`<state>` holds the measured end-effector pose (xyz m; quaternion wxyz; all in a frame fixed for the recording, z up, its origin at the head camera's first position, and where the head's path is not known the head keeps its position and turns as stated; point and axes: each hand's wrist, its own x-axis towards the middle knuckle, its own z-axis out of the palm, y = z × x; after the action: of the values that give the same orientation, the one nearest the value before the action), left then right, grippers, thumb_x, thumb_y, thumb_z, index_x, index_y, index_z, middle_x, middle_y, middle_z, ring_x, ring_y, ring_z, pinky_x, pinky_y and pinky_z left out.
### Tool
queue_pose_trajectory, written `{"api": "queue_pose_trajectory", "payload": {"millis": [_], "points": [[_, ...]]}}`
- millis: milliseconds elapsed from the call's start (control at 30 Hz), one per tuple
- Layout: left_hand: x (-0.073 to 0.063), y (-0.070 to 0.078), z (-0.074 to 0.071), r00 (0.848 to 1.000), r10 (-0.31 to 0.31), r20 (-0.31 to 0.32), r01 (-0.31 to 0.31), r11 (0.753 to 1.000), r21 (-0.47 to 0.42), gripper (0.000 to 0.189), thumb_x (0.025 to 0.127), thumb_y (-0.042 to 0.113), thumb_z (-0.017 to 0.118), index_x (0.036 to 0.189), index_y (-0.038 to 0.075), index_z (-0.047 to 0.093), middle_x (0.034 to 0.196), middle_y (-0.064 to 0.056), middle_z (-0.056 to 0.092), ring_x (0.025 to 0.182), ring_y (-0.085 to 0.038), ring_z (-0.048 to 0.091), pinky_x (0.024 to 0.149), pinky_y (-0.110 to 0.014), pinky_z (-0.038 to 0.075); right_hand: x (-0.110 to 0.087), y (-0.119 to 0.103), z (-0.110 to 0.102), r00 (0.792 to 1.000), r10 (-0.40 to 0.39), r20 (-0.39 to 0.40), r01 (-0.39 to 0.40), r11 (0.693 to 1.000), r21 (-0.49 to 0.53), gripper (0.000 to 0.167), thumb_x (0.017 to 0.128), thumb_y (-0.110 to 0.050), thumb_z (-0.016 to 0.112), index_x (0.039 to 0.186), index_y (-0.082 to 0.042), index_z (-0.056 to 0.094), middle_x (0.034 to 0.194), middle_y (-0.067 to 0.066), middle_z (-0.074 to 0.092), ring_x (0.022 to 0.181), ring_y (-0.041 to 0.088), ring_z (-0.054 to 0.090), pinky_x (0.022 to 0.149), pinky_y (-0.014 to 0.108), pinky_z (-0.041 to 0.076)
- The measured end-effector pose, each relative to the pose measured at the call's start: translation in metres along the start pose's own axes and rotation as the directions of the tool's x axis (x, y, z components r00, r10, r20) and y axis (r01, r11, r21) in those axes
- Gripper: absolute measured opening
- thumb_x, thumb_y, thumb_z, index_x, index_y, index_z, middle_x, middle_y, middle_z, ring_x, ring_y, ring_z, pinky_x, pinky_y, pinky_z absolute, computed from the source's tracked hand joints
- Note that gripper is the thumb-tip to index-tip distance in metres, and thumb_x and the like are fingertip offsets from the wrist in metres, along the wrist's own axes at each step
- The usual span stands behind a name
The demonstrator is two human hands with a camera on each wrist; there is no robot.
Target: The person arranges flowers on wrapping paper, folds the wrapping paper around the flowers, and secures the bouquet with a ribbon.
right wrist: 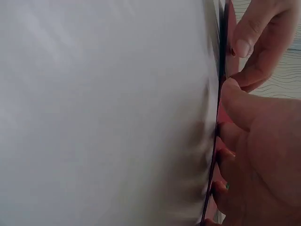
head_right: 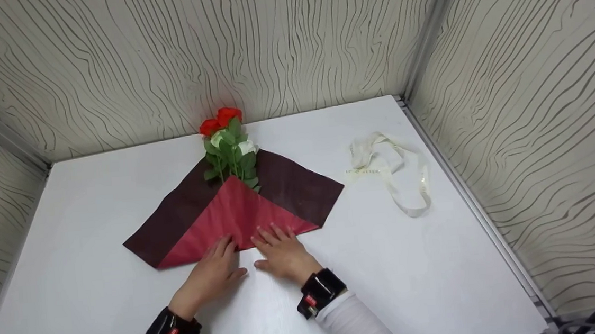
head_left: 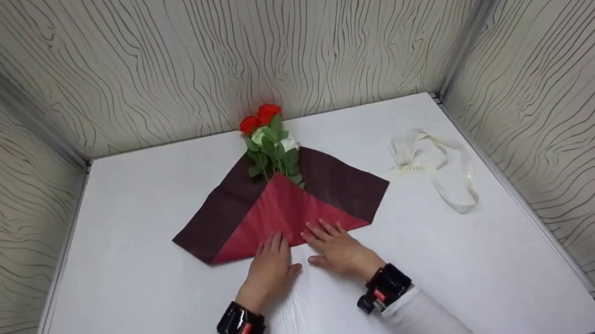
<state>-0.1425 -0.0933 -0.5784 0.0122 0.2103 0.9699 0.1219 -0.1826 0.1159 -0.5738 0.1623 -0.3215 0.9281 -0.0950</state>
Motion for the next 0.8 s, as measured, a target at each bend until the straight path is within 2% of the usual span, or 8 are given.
{"api": "queue_pose_trajectory", "payload": {"millis": [200, 367, 667, 800], "points": [[-0.01, -0.005, 0.003, 0.993, 0.027, 0.112, -0.025, 0.999, -0.02, 0.068, 0.098, 0.044, 0.055, 0.151, 0.005, 0.037, 0.156, -0.015, 0.032, 0.143, -0.038, 0.026, 0.112, -0.055, 0.024, -0.001, 0.001, 0.003, 1.0, 0.004, -0.005, -0.004, 1.0, -0.006, 0.066, 0.101, -0.05, 0.044, 0.155, -0.015, 0.03, 0.162, 0.008, 0.02, 0.148, 0.035, 0.01, 0.115, 0.058, 0.011], [-0.023, -0.019, -0.002, 0.984, 0.016, 0.178, -0.012, 1.0, -0.022, 0.07, 0.099, 0.049, 0.05, 0.152, 0.007, 0.035, 0.158, -0.011, 0.03, 0.144, -0.035, 0.025, 0.114, -0.052, 0.022, -0.003, 0.003, 0.002, 1.0, 0.003, -0.009, -0.003, 1.0, 0.0, 0.065, 0.101, -0.05, 0.045, 0.155, -0.015, 0.031, 0.162, 0.007, 0.021, 0.148, 0.035, 0.011, 0.115, 0.058, 0.013], [-0.051, -0.054, -0.018, 0.966, -0.051, 0.253, 0.087, 0.988, -0.132, 0.071, 0.099, 0.046, 0.051, 0.152, 0.002, 0.033, 0.158, -0.012, 0.028, 0.146, -0.033, 0.021, 0.114, -0.055, 0.02, -0.003, 0.006, 0.002, 1.0, -0.007, -0.001, 0.007, 1.0, 0.026, 0.064, 0.101, -0.048, 0.046, 0.155, -0.016, 0.031, 0.162, 0.006, 0.019, 0.148, 0.035, 0.01, 0.115, 0.058, 0.013], [-0.062, -0.069, -0.027, 0.948, -0.1, 0.302, 0.162, 0.969, -0.188, 0.072, 0.098, 0.046, 0.052, 0.152, 0.003, 0.033, 0.159, -0.012, 0.026, 0.146, -0.034, 0.019, 0.113, -0.06, 0.016, -0.003, 0.008, 0.001, 1.0, -0.012, 0.009, 0.012, 0.999, 0.05, 0.064, 0.102, -0.048, 0.045, 0.155, -0.016, 0.03, 0.162, 0.006, 0.018, 0.148, 0.035, 0.009, 0.115, 0.059, 0.012]]}}
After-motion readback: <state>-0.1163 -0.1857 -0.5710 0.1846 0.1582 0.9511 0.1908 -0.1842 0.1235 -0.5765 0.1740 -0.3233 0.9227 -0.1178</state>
